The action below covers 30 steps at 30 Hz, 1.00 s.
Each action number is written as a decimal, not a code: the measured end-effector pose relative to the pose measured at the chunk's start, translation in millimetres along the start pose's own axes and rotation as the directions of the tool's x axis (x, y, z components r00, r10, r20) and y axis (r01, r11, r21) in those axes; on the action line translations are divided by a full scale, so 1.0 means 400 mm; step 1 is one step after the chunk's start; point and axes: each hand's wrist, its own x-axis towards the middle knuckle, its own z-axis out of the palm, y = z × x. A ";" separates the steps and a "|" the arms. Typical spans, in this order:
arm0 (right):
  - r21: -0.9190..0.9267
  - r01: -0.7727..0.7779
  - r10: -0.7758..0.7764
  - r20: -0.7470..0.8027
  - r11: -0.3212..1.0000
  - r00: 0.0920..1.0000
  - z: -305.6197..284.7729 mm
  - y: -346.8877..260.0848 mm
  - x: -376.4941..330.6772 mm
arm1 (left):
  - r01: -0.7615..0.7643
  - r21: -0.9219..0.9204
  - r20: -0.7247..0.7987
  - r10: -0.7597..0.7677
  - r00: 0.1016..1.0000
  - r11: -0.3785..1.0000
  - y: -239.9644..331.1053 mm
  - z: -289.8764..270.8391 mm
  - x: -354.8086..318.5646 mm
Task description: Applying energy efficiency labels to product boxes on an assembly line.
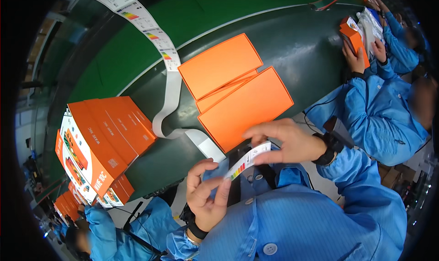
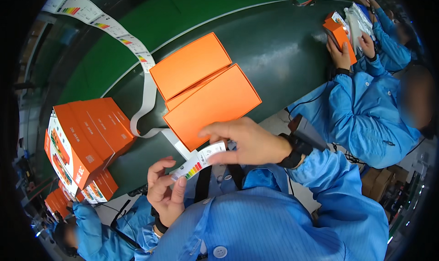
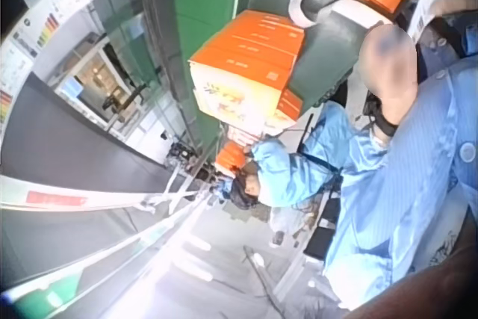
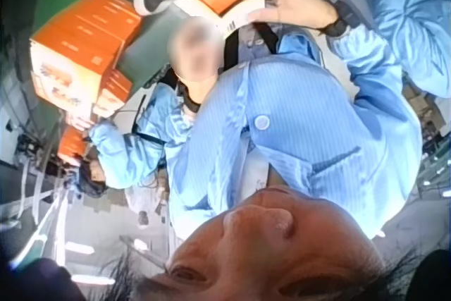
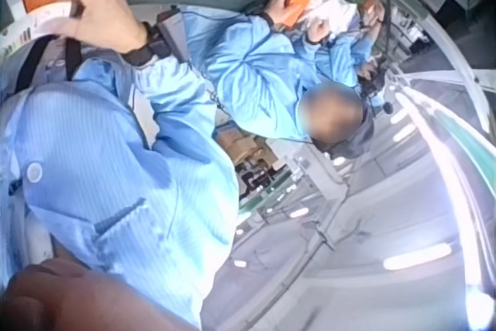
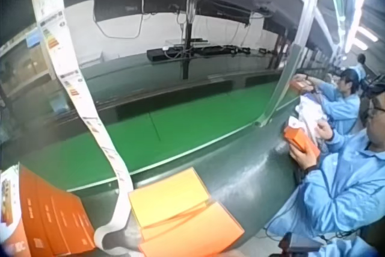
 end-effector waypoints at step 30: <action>0.010 -0.298 0.297 -0.119 0.954 0.947 -0.021 0.075 0.093 | 0.430 -0.475 0.053 -0.463 0.885 0.768 -0.152 0.115 0.036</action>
